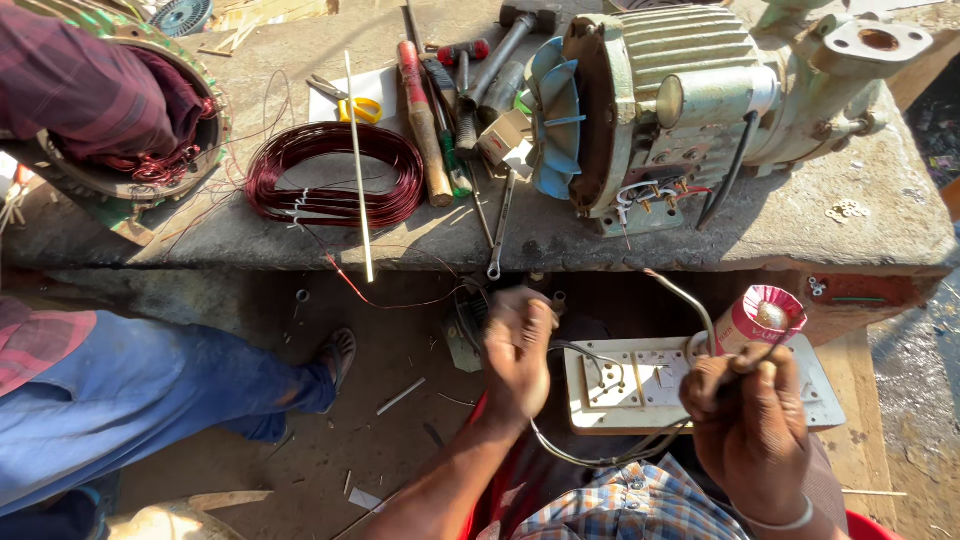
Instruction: The person wires a motor by hand and connects electrical leads to a terminal block.
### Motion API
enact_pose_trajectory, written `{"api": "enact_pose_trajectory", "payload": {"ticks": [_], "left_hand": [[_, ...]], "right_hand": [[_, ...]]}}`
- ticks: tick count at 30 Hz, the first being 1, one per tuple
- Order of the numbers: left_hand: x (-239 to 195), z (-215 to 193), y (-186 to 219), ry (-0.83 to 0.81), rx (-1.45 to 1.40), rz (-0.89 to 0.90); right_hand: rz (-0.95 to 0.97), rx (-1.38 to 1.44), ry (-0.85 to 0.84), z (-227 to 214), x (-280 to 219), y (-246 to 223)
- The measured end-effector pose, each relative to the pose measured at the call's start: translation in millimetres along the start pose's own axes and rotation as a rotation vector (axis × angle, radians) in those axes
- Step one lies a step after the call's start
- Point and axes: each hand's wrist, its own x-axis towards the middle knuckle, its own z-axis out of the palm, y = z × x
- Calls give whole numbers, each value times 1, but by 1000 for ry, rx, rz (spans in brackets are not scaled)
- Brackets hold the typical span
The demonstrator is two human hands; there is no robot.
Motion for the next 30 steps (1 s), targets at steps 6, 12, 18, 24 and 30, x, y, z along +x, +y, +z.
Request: {"api": "enact_pose_trajectory", "payload": {"ticks": [6, 12, 18, 24, 30], "left_hand": [[135, -54, -8, -267, 747, 690], [226, -37, -52, -441, 889, 734], [245, -32, -74, -400, 778, 767], [227, -11, -61, -256, 665, 536], [247, 5, -39, -239, 671, -106]], "right_hand": [[-9, 3, 35, -25, -14, -4], [-35, 52, 45, -48, -18, 2], [-84, 22, 88, -53, -10, 9], [-12, 12, 115, -47, -5, 8], [39, -19, 118, -49, -5, 7]]}}
